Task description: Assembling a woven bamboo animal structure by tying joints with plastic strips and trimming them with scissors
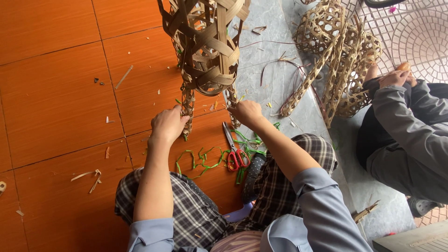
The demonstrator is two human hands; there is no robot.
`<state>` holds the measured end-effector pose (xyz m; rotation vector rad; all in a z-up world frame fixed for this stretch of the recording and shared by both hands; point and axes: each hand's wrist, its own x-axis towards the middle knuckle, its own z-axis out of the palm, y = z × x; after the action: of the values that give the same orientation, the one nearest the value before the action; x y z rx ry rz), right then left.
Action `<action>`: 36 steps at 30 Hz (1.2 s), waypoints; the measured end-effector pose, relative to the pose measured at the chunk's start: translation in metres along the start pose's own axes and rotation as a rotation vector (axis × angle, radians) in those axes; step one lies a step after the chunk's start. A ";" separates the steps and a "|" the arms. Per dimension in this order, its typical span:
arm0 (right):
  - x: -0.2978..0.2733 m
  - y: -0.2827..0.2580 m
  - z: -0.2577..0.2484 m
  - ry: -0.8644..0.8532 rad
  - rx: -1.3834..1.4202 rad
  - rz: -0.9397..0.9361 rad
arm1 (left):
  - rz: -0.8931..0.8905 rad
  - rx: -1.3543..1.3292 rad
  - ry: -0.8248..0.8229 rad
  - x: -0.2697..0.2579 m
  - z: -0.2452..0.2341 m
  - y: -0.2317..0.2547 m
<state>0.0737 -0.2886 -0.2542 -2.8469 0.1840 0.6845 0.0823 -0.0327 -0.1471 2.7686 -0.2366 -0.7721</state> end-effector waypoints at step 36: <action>-0.041 0.019 -0.123 -0.063 0.153 -0.338 | 0.329 -0.564 0.080 -0.008 0.028 0.060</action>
<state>0.0878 -0.3322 -0.1319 -2.6144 -0.2399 0.6539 0.0553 -0.0941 -0.1490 2.1518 -0.3794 -0.5380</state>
